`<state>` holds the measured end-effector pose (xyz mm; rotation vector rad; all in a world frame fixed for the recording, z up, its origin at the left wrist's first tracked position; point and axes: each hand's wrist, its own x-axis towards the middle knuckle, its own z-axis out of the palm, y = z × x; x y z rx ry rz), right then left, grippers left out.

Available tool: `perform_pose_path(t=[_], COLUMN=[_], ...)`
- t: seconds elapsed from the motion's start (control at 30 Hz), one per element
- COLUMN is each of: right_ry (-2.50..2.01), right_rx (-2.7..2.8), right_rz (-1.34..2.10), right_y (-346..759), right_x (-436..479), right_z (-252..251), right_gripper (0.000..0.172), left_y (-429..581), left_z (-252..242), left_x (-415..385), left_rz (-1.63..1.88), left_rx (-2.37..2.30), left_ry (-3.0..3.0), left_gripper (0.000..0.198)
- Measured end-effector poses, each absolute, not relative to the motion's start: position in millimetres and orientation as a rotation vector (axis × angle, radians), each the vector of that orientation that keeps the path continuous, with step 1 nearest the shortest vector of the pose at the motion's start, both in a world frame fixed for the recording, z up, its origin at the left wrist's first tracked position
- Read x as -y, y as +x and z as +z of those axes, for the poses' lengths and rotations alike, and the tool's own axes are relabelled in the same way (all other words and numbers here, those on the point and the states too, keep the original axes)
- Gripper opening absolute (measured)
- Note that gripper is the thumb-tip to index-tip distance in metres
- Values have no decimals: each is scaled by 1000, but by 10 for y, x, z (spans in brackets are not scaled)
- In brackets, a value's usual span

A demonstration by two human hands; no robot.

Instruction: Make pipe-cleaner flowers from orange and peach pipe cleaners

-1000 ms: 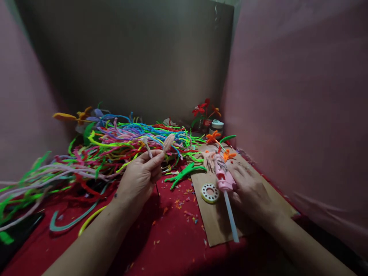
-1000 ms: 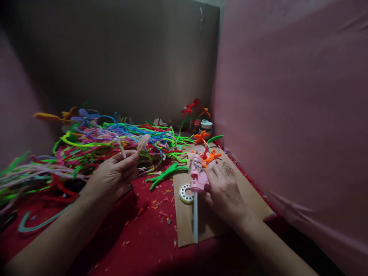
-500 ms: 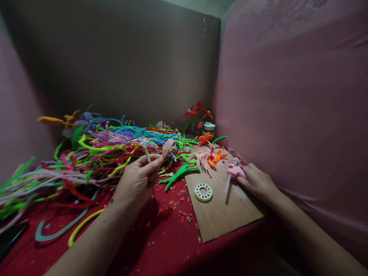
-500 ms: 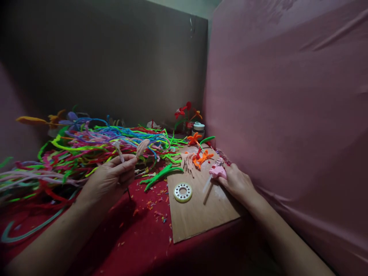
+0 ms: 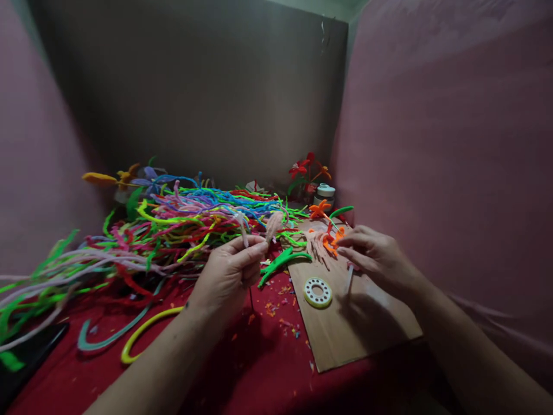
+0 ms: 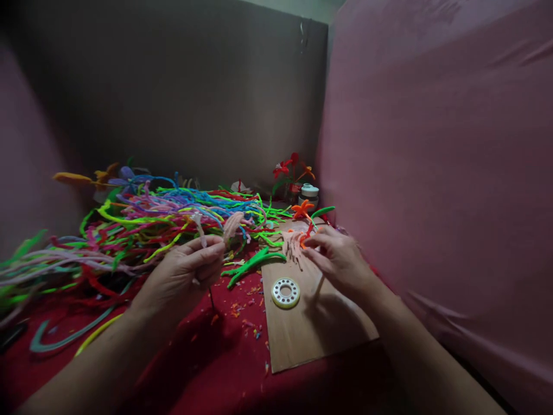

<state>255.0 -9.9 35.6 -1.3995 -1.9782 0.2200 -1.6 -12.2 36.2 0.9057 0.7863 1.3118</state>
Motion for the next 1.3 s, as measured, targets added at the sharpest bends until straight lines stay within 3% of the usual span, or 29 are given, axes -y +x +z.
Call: perform_pose_path(t=[0.13, 0.3, 0.73, 0.87, 1.3], right_ry=[-998, -597, -535, -569, -618], right_rx=[1651, 1369, 1170, 1116, 1103], right_rz=[1076, 1494, 1505, 1463, 1351], right_y=[1871, 1505, 1510, 1514, 1413], right_x=[10, -114, -162, -134, -42], right_z=[386, 234, 163, 156, 157], right_gripper=[21, 8, 9, 15, 8], left_y=[33, 26, 47, 61, 93], left_z=[355, 290, 314, 323, 267], left_x=[185, 172, 148, 143, 149], left_rz=[1236, 1186, 1295, 1355, 1306], left_rx=[-765, -741, -849, -949, -1025], left_ry=[881, 849, 1039, 1130, 1201], left_gripper=[18, 19, 25, 18, 24])
